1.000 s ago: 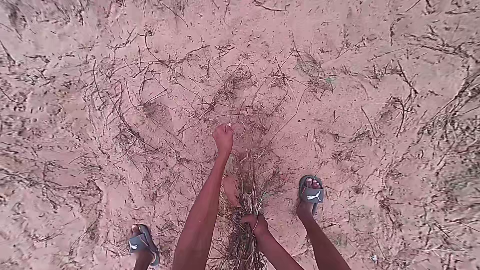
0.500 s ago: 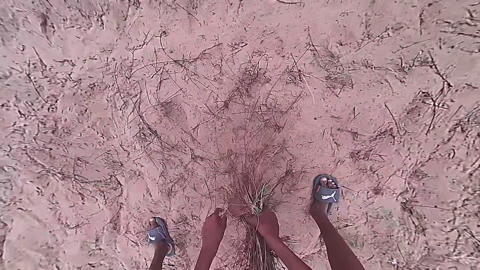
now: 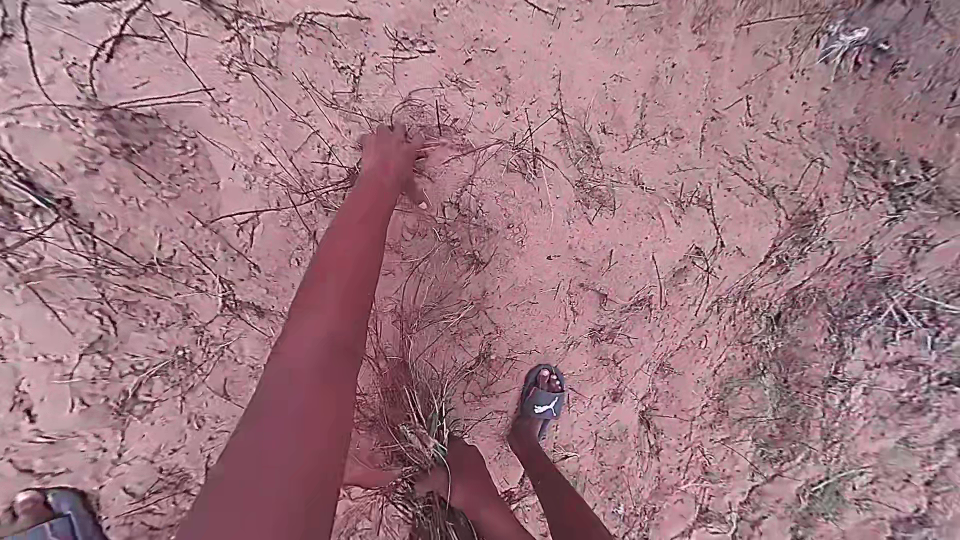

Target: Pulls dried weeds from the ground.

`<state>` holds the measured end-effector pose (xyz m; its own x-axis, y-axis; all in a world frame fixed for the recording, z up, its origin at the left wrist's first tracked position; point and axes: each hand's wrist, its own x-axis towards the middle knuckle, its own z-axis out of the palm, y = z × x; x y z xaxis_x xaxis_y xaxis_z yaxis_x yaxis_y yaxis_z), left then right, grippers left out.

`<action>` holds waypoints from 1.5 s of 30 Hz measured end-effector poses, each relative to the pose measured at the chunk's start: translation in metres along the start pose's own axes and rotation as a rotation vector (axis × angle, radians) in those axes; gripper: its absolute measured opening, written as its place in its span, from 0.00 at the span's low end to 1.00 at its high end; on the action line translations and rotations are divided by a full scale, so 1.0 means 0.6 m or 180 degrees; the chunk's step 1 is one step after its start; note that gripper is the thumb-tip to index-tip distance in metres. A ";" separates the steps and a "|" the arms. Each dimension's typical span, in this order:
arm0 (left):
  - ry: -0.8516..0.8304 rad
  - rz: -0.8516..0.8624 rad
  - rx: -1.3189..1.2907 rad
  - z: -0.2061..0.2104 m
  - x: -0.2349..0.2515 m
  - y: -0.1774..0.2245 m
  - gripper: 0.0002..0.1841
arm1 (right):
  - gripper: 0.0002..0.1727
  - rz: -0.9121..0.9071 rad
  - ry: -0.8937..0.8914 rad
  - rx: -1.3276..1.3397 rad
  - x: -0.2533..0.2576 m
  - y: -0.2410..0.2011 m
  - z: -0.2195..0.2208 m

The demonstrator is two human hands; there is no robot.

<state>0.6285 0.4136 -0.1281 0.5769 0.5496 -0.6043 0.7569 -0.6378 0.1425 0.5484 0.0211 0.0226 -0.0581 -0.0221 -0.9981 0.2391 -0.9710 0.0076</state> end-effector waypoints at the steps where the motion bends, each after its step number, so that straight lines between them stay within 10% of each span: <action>1: -0.0011 0.0014 -0.0029 0.005 -0.005 0.002 0.60 | 0.35 0.0046 0.0088 -0.0121 0.000 0.002 -0.004; 9: -0.0156 -0.0063 -0.0489 0.014 -0.113 0.058 0.17 | 0.39 -0.0067 0.0246 -0.0756 0.003 -0.029 0.053; 17: -0.0247 0.0276 -0.0685 0.080 -0.311 -0.002 0.30 | 0.33 -0.0322 -0.0777 -0.1291 0.020 0.028 0.160; 27: -0.0297 0.0666 -0.1319 0.197 -0.636 -0.008 0.18 | 0.30 -0.0589 -0.1506 -0.2468 -0.015 0.009 0.207; 33: -0.3081 -0.0306 -0.1255 0.412 -0.898 -0.051 0.23 | 0.24 -0.0793 -0.1758 -0.2880 -0.048 0.029 0.240; 36: -0.2885 -0.0257 -0.0915 0.382 -0.862 -0.062 0.20 | 0.26 -0.0453 -0.1971 -0.3028 -0.053 0.028 0.270; 41: 0.0364 0.0394 -0.0792 0.233 -0.578 -0.052 0.17 | 0.24 -0.0521 -0.1541 -0.2682 -0.016 0.011 0.226; 45: 0.0856 0.0627 -0.0370 0.114 -0.386 -0.017 0.18 | 0.26 -0.0502 -0.1363 -0.2638 -0.018 0.001 0.207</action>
<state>0.4664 0.2559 -0.0431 0.7638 0.5544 -0.3304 0.6440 -0.6885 0.3334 0.4289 -0.0091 0.0413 -0.4601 -0.1505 -0.8750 0.8011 -0.4952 -0.3361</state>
